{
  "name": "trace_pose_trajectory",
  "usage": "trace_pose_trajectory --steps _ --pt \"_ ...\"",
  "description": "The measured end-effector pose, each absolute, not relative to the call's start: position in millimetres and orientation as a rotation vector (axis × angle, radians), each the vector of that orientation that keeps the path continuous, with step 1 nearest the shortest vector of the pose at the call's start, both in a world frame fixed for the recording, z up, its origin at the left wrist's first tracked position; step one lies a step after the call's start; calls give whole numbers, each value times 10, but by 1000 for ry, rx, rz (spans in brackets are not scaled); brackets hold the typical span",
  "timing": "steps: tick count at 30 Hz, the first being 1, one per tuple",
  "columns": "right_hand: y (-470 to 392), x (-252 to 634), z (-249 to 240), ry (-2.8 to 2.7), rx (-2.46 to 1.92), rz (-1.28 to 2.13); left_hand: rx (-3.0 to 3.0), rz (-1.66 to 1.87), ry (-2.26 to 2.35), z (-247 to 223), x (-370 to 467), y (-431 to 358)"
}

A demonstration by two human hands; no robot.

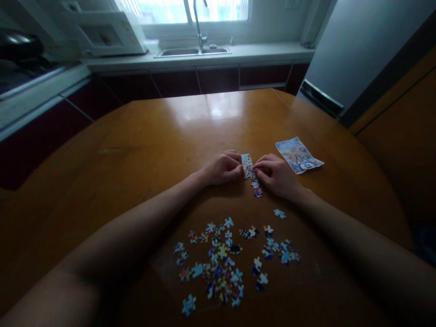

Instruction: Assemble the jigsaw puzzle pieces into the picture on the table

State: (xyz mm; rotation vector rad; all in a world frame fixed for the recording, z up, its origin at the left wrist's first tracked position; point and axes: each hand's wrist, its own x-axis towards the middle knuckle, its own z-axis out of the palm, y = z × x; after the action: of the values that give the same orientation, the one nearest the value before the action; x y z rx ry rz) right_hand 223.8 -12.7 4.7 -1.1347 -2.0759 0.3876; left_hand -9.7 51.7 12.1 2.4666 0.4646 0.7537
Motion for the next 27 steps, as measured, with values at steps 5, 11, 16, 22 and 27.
trace_pose_trajectory --steps 5,11,16,22,27 --pt "-131 2235 56 -2077 -1148 394 2478 727 479 124 -95 515" --pt "-126 2237 51 -2068 -1144 402 2485 723 464 140 -91 510" --pt "-127 2254 26 -2073 -1097 427 2476 713 457 149 -96 510" --pt "-147 2268 4 -2182 -957 457 2464 683 404 133 -92 513" --pt "-146 2269 -4 -2227 -939 441 2464 685 381 101 -95 533"
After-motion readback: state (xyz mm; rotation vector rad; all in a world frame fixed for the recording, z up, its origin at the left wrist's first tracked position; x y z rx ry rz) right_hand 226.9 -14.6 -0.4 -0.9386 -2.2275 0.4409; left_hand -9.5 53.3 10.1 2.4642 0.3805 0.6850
